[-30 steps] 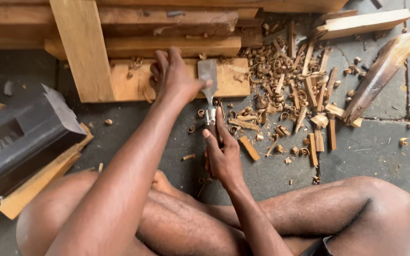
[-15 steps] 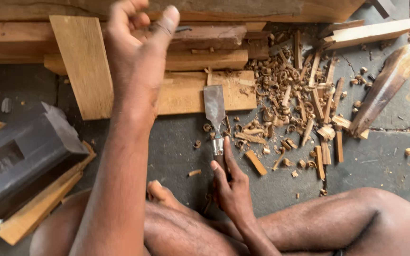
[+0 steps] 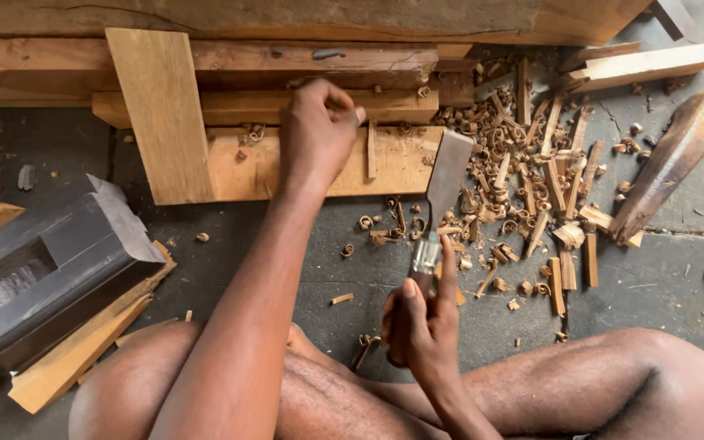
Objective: The person sits on the floor and uses a chisel to carve a small wooden block. They repeatedly scrape the surface of the wood to remove shavings and shape the piece, occasionally pausing to inspect the work.
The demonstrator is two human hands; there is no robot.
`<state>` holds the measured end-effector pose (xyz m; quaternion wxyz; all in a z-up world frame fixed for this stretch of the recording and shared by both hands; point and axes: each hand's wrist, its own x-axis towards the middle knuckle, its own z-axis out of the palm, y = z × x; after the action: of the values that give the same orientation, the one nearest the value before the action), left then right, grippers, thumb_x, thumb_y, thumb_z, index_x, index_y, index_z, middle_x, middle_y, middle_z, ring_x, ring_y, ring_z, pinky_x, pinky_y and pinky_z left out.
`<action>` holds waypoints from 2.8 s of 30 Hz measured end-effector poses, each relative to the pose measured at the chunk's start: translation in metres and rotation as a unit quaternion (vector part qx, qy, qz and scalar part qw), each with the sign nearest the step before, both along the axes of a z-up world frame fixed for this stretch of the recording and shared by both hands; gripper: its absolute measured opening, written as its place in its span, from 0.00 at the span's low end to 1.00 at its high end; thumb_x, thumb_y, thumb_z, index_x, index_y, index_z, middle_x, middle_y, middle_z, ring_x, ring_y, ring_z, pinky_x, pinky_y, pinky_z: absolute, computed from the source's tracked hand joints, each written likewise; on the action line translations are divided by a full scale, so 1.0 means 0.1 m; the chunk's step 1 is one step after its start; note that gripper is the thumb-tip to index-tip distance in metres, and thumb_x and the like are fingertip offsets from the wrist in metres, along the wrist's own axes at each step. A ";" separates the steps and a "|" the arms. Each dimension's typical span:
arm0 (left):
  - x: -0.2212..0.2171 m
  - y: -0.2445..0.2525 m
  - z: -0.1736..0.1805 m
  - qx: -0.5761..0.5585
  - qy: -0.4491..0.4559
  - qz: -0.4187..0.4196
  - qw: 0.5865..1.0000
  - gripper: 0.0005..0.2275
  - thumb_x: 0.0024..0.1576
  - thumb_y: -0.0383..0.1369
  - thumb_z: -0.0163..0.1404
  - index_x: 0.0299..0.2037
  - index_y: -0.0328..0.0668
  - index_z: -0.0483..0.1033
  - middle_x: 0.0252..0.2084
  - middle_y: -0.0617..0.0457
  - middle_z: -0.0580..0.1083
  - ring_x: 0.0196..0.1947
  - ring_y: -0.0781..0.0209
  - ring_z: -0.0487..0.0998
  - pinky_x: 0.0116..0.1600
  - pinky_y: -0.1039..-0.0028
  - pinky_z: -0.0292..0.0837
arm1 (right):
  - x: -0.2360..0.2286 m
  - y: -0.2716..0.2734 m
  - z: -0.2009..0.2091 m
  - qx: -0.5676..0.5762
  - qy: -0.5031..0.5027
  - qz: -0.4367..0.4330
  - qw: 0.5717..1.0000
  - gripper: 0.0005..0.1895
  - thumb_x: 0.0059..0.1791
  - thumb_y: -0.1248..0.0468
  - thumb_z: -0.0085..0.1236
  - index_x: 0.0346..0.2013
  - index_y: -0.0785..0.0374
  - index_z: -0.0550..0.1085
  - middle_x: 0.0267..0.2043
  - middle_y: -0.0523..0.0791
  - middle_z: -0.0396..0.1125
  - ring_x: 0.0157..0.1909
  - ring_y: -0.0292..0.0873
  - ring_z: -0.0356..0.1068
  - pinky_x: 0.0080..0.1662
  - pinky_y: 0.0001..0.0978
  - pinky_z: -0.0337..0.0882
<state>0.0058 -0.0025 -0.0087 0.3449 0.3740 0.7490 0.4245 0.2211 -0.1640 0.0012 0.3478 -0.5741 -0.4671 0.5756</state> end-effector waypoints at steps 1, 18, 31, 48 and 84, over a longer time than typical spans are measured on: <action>0.06 -0.02 -0.07 -0.004 0.020 -0.015 1.000 0.07 0.54 0.33 0.63 0.35 0.43 0.77 0.33 0.54 0.80 0.30 0.65 0.80 0.34 0.71 0.79 | 0.11 -0.03 0.03 -0.018 -0.001 0.007 1.000 0.39 0.53 0.62 0.47 0.76 0.43 0.44 0.25 0.41 0.68 0.17 0.34 0.66 0.18 0.28 0.68; 0.27 0.00 -0.41 -0.021 0.090 -0.013 0.996 0.11 0.46 0.31 0.69 0.27 0.40 0.76 0.26 0.50 0.78 0.28 0.60 0.79 0.36 0.62 0.75 | 0.14 -0.01 0.24 -0.052 -0.228 0.156 0.960 0.38 0.53 0.61 0.51 0.77 0.44 0.51 0.14 0.44 0.62 0.15 0.35 0.61 0.22 0.34 0.66; 0.29 -0.06 -0.47 0.022 0.085 0.002 0.996 0.11 0.48 0.32 0.68 0.30 0.43 0.76 0.26 0.54 0.80 0.27 0.62 0.83 0.33 0.65 0.74 | 0.06 -0.07 0.18 -0.009 -0.276 0.161 0.947 0.37 0.54 0.62 0.49 0.78 0.46 0.51 0.16 0.50 0.64 0.19 0.36 0.65 0.27 0.33 0.69; 0.35 -0.05 -0.48 0.026 0.093 -0.012 0.995 0.08 0.50 0.30 0.66 0.31 0.41 0.78 0.26 0.51 0.80 0.27 0.61 0.82 0.36 0.61 0.73 | 0.06 -0.10 0.14 -0.023 -0.277 0.158 0.947 0.36 0.55 0.61 0.48 0.76 0.45 0.49 0.17 0.48 0.67 0.20 0.40 0.70 0.29 0.38 0.73; 0.22 -0.15 -0.44 -0.126 0.233 0.100 0.959 0.49 0.30 0.63 0.73 0.53 0.38 0.63 0.55 0.44 0.64 0.58 0.45 0.63 0.56 0.47 0.60 | -0.36 0.43 -0.27 0.409 -0.289 0.141 0.854 0.29 0.66 0.59 0.44 0.80 0.51 0.47 0.50 0.64 0.70 0.49 0.59 0.74 0.45 0.43 0.79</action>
<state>0.0282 -0.0177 -0.0531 0.1604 0.3391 0.8896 0.2605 0.1850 -0.1213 -0.0257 0.3153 -0.4483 -0.8159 0.1838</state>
